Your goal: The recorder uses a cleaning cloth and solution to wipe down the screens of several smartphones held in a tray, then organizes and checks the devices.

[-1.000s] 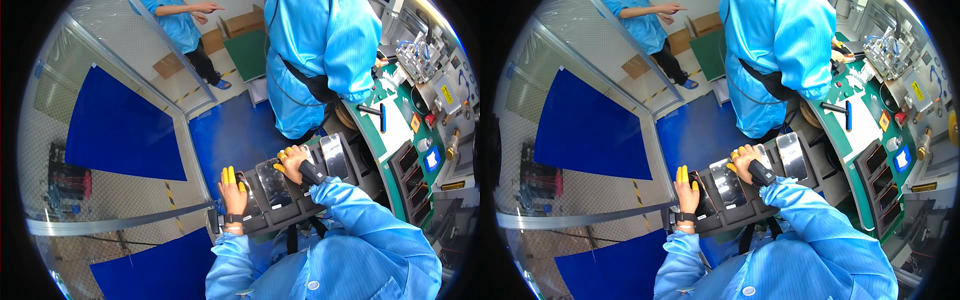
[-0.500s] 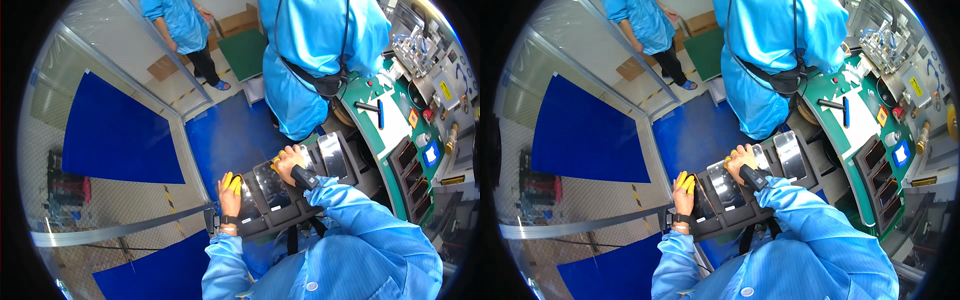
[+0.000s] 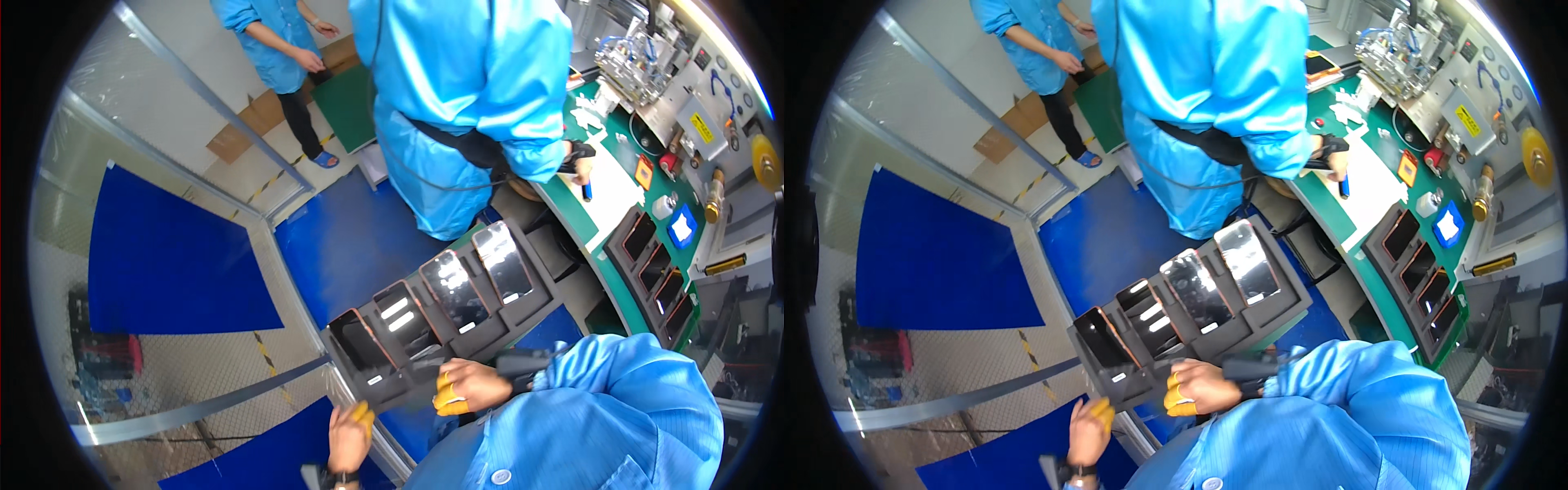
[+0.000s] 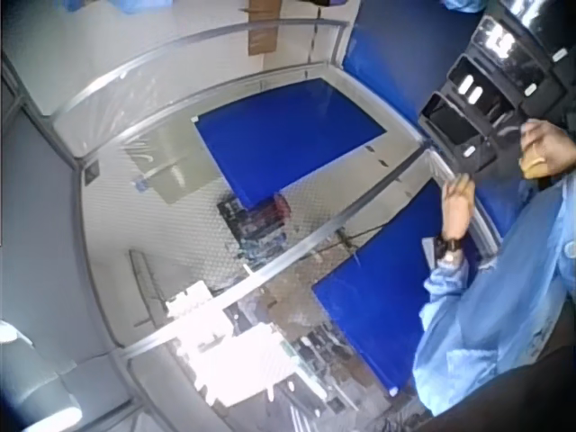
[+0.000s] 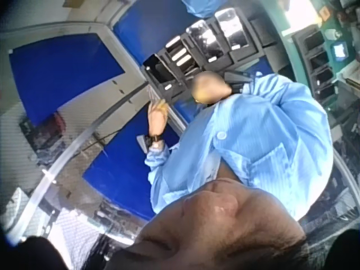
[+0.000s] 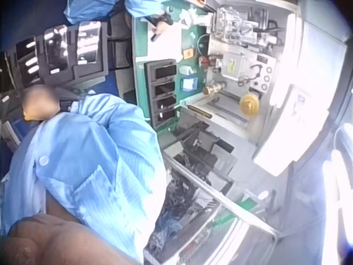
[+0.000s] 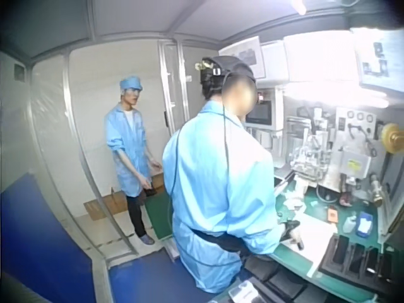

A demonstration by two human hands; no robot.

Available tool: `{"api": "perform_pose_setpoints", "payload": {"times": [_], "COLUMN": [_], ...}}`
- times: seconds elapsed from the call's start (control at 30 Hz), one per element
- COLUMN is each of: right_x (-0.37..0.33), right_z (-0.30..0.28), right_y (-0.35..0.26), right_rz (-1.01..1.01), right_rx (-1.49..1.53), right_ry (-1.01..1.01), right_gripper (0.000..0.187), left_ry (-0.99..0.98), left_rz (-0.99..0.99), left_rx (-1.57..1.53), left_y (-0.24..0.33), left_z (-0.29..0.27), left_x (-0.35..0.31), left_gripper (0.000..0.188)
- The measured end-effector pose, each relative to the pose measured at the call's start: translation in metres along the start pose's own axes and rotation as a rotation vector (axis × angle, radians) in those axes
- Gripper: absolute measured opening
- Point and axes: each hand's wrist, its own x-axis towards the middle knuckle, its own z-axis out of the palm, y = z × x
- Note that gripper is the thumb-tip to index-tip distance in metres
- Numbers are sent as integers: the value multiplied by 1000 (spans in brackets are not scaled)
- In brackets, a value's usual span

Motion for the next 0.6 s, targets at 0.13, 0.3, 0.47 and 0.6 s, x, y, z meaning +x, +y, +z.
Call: {"api": "perform_pose_setpoints", "payload": {"times": [0.13,0.3,0.47,0.6], "right_x": [-2,-32,-34,-30], "right_z": [-90,-176,-192,-183], "right_y": [-13,67,126,153], "right_rz": [480,774,720,657], "right_rx": [477,260,-443,-764], "right_ry": [35,209,242,255], "right_gripper": [11,9,17,18], "left_ry": [87,-85,202,261], "left_rz": [253,303,339,159], "left_rx": [-535,-649,-361,-209], "left_y": [42,64,83,80], "left_z": [-78,-83,-18,18], "left_x": [0,120,240,278], "left_gripper": [43,16,7,11]}}
